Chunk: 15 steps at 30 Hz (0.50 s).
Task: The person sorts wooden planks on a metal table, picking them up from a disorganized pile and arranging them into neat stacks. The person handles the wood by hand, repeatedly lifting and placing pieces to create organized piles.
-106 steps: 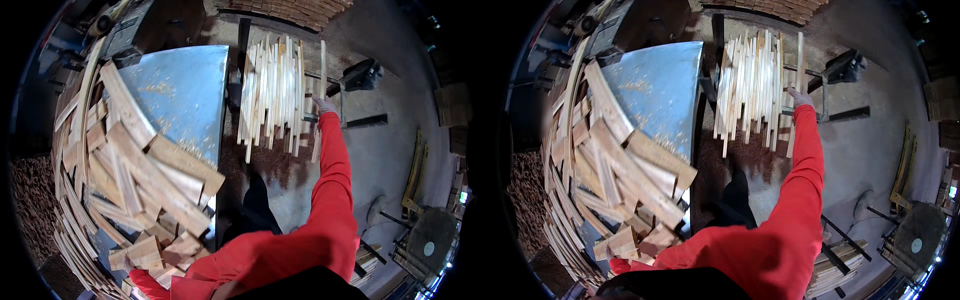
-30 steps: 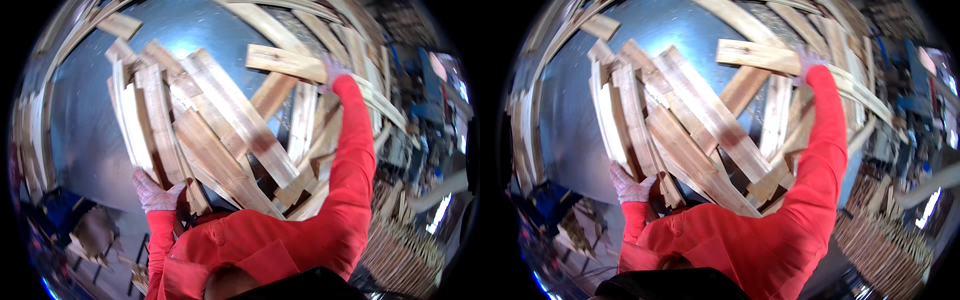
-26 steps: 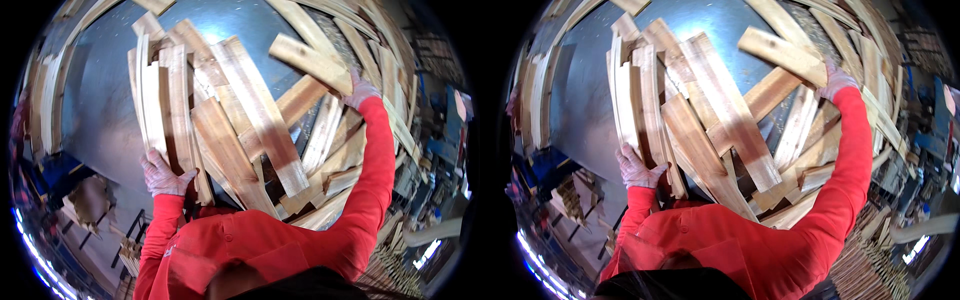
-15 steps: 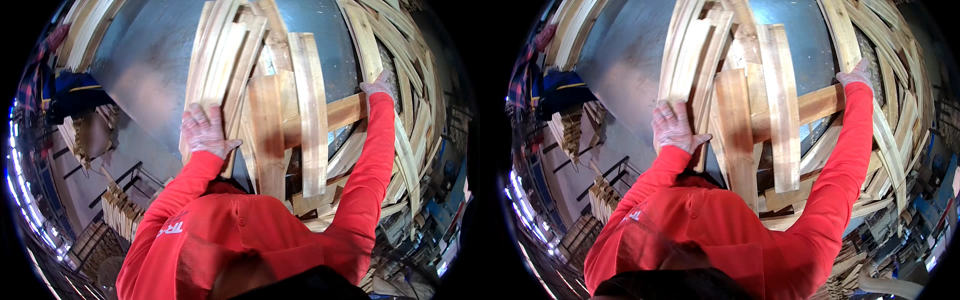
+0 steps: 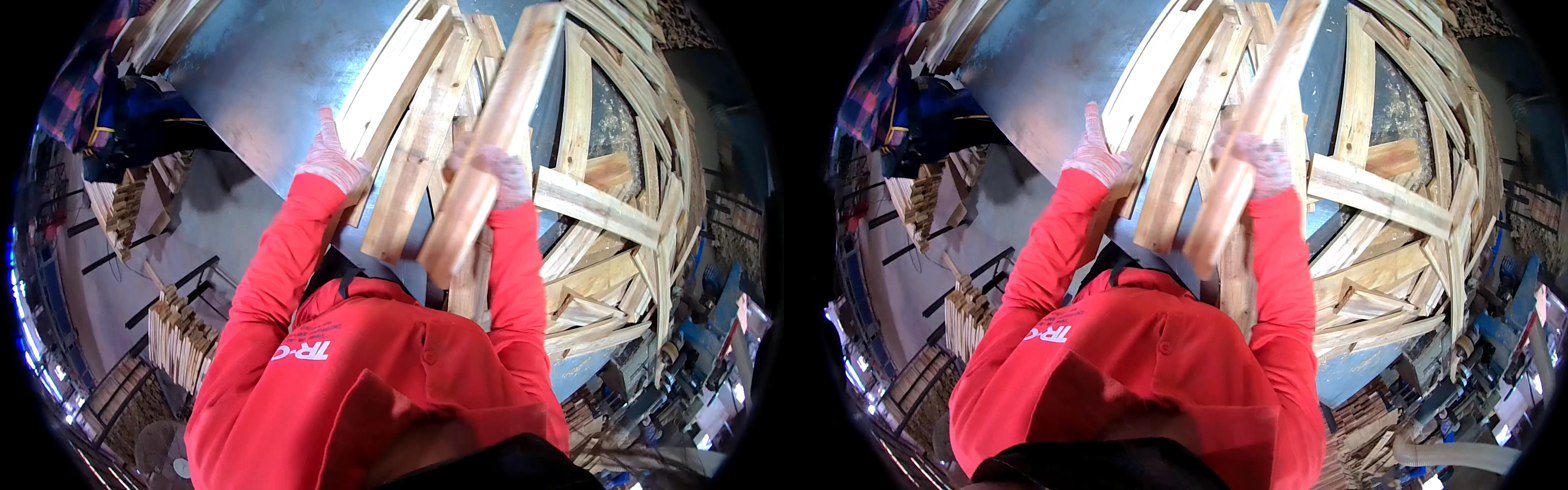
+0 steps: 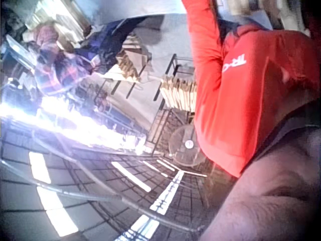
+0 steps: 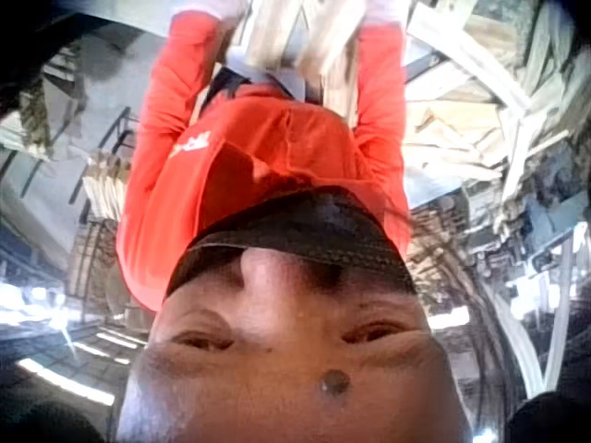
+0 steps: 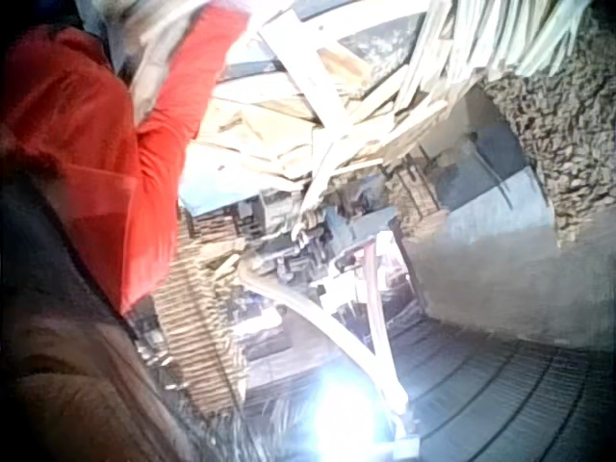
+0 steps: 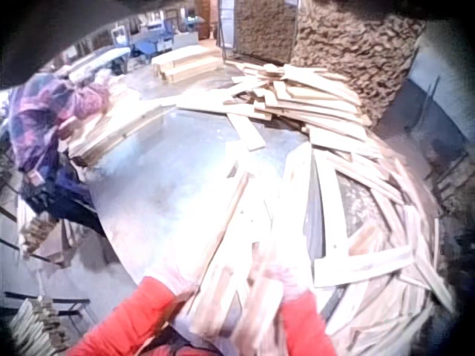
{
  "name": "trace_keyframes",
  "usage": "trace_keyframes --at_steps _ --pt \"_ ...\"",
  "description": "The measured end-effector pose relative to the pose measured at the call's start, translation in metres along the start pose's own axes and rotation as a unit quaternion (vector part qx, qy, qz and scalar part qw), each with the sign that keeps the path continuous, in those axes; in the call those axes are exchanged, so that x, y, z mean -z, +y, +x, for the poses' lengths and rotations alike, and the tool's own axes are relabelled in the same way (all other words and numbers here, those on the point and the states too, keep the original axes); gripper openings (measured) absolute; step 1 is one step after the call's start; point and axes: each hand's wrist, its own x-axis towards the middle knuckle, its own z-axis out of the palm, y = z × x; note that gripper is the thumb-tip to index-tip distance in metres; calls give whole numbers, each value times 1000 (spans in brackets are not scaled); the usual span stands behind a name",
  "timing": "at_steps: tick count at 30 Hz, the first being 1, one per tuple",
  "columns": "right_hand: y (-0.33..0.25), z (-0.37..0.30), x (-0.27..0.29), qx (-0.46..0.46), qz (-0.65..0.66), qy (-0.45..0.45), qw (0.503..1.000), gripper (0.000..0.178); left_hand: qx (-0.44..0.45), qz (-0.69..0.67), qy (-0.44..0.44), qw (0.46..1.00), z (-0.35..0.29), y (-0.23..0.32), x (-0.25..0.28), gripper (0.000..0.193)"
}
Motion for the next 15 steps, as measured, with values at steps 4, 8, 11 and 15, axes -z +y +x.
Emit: trace_keyframes --at_steps 4,8,11,15 --pt "91 70 -9 -50 -572 130 808 87 -50 -65 -83 993 26 -31 10 112" --pt "125 68 -120 61 -524 188 829 107 -22 -356 -168 919 45 -64 18 99" --pt "158 78 -160 75 -458 126 877 110 -204 -244 -47 947 43 -88 66 89" --pt "163 110 -222 -64 -484 92 868 112 -161 82 124 976 44 -133 120 101"
